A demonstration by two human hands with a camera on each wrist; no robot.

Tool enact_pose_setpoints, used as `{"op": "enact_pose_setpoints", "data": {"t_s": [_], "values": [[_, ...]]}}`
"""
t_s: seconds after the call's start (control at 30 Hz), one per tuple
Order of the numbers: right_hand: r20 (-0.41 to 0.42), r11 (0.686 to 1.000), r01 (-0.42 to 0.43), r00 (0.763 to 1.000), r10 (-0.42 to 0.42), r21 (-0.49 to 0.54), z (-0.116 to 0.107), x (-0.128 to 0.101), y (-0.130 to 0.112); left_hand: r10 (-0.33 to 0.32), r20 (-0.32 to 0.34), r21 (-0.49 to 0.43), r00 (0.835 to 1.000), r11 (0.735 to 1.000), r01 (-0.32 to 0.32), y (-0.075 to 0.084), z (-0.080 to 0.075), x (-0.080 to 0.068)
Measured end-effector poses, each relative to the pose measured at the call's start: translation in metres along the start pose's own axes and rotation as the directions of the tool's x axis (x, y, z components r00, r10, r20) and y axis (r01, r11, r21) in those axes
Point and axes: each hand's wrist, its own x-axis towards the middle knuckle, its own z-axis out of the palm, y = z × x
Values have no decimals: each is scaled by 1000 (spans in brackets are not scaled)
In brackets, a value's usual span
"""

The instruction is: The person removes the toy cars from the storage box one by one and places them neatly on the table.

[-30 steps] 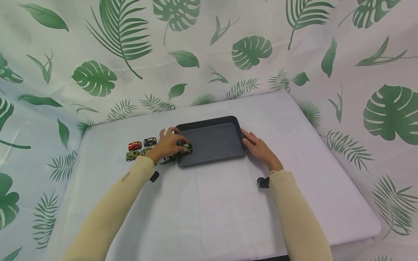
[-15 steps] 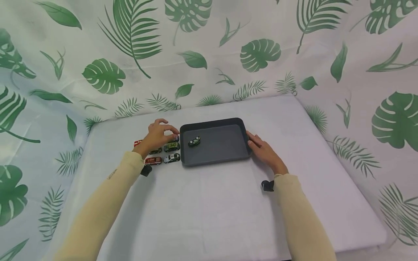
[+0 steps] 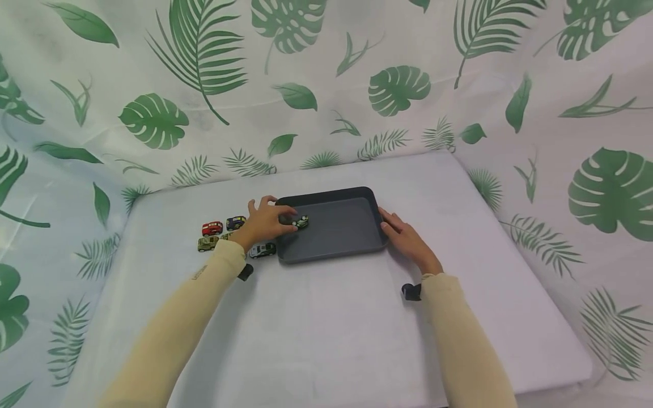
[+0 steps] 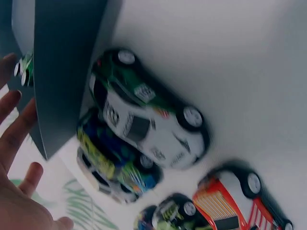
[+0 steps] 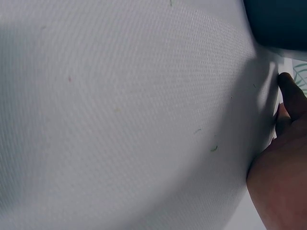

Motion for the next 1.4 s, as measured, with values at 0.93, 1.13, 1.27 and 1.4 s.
{"op": "enact_pose_setpoints", "data": {"t_s": [0.93, 1.13, 1.27, 1.4], "values": [[31, 999, -16, 999, 17, -31, 0, 0, 0, -11, -102, -379, 995, 925, -28, -25, -22, -19], [34, 999, -13, 999, 14, -38, 0, 0, -1, 8, -139, -426, 990, 902, -67, -45, -37, -39], [36, 999, -16, 999, 18, -34, 0, 1, -2, -49, -156, -444, 987, 896, -25, -62, -45, -57], [38, 999, -25, 999, 27, -34, 0, 2, -4, -121, -156, -444, 980, 895, 40, -82, -51, -75]]}}
